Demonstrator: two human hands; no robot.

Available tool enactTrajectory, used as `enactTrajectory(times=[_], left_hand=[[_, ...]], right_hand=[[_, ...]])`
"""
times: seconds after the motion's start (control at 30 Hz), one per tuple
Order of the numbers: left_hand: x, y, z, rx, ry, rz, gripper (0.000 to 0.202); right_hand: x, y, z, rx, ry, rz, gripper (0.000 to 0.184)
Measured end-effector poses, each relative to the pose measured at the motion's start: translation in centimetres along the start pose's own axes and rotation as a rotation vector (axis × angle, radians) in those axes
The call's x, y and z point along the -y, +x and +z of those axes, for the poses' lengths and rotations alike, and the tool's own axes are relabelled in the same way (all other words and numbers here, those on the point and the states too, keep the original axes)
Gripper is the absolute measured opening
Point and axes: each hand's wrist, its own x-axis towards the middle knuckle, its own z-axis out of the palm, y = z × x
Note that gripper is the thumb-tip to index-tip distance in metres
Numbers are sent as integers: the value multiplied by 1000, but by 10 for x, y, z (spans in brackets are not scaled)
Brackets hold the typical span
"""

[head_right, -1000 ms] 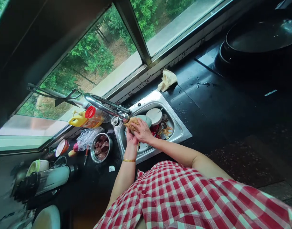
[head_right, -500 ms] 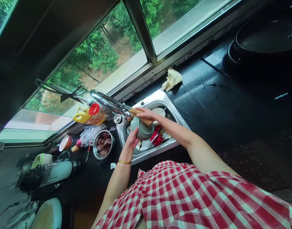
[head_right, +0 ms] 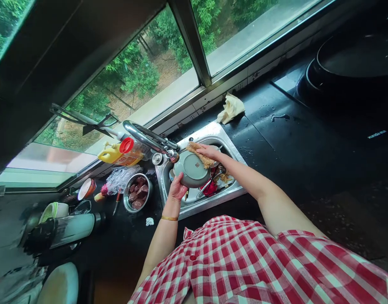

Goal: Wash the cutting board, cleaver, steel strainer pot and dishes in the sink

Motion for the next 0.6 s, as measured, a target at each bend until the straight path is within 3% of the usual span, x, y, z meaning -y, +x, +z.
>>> enactTrajectory(times=[0.1, 0.23, 0.33, 0.5, 0.6], left_hand=[[-3, 12, 9, -60, -141, 3, 33], [2, 27, 21, -157, -169, 27, 38], [11, 25, 27, -178, -131, 80, 39], [21, 10, 32, -126, -61, 17, 41], [14, 7, 31, -105, -52, 10, 45]], right_hand=[[-28, -37, 26, -192, -28, -45, 59], [-37, -67, 85, -263, -337, -272, 61], [-15, -44, 102, -274, -495, -291, 60], [33, 17, 90, -198, -578, -71, 64], [33, 9, 101, -30, -480, -213, 50]])
